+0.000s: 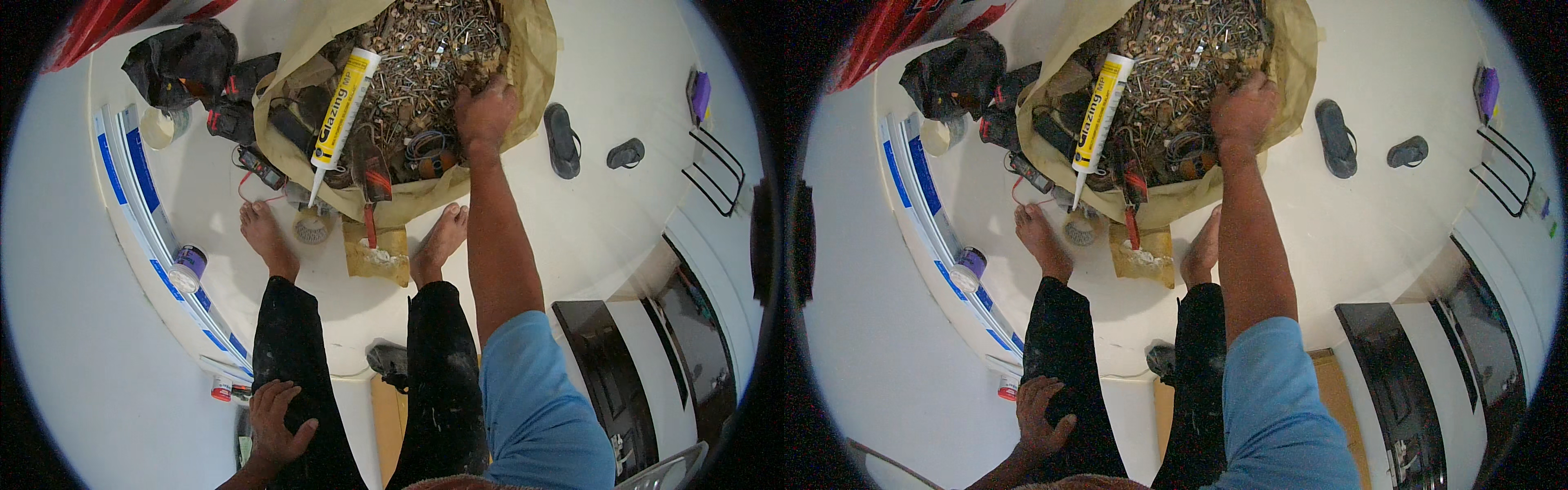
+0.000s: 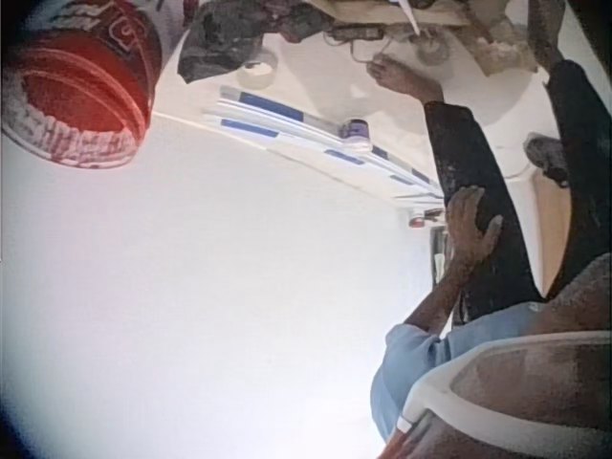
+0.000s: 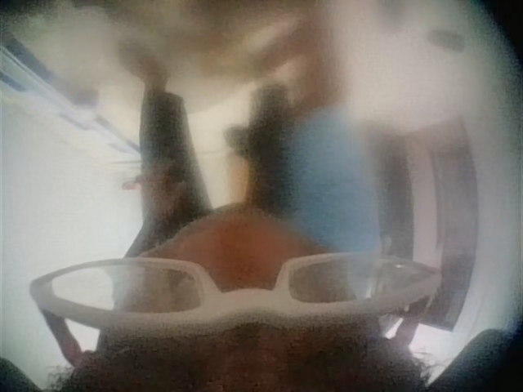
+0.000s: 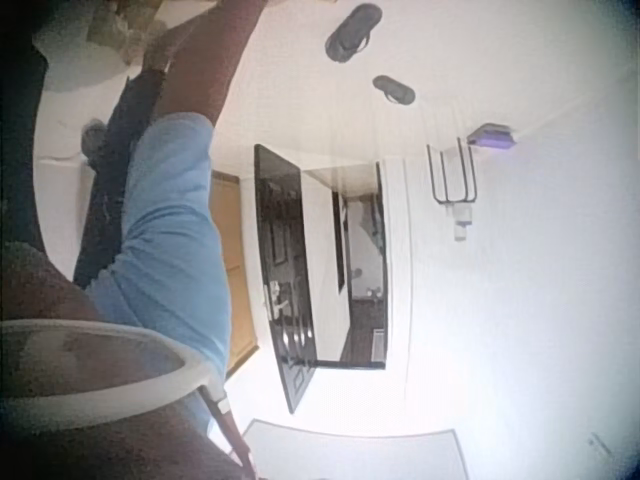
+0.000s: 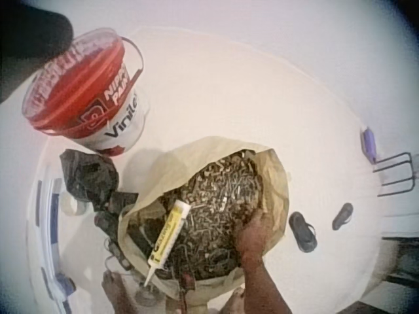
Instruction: The person searches through a bag of hardware, then sits on the floor to assemble a metal profile. They use a drill, a yellow manual tool, a grinder, and pliers to cut, shape, and fasten the metal piece.
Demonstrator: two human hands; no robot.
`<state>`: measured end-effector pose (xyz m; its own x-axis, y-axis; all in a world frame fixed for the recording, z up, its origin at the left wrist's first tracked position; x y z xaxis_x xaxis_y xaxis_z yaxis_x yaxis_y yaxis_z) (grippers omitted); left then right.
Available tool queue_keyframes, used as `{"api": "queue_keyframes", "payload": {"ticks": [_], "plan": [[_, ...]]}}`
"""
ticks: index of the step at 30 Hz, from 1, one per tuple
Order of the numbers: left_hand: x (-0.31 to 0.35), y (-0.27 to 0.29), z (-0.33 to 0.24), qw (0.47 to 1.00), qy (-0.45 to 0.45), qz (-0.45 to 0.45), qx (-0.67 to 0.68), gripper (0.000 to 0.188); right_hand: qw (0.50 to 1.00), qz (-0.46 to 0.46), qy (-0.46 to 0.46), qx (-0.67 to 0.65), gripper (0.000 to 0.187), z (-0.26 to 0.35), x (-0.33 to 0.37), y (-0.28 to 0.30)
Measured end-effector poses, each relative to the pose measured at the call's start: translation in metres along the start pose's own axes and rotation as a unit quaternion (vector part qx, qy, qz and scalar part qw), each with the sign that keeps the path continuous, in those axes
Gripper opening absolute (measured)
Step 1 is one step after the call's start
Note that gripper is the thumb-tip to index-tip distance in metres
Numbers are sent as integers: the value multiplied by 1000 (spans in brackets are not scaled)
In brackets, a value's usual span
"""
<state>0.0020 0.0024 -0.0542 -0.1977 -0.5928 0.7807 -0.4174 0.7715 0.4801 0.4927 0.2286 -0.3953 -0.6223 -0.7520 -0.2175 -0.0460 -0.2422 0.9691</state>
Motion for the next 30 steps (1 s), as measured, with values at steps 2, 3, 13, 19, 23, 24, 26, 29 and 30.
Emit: {"api": "queue_keyframes", "payload": {"ticks": [2,3,13,19,23,24,26,29,30], "plan": [[1,-1,1,1000,-2,-1,-3,65,993,90,36,-71,31,33,13,4],[3,-2,1,1000,-4,1,-3,65,984,135,54,-103,28,41,19,6],[8,-4,7,1000,-17,-18,-6,64,958,50,247,-138,34,71,64,-10],[13,-5,13,1000,-10,-16,-5,64,974,103,197,-48,50,20,30,-29],[11,-4,16,1000,-12,-6,-5,64,986,67,150,17,59,0,17,-23],[13,-5,17,1000,-14,-7,1,64,989,95,100,-52,65,8,18,-19],[16,-8,18,1000,-11,-4,-7,64,970,150,-4,-192,78,57,30,1],[17,-11,23,1000,-12,-4,-10,65,954,269,1,-136,95,143,66,19],[17,-10,23,1000,-13,0,-8,65,942,315,15,-116,98,156,74,18]]}}
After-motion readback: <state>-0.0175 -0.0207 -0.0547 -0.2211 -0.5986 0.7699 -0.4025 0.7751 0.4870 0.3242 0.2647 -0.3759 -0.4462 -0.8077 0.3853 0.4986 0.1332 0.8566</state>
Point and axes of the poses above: each hand's wrist, its own x-axis away from the middle knuckle, its own y-axis out of the back of the hand, z = x × y, the point moved 6 cm from there along -x, towards the middle knuckle, and after that the axes turned 13 degrees about -z, right-handed, at the moved point
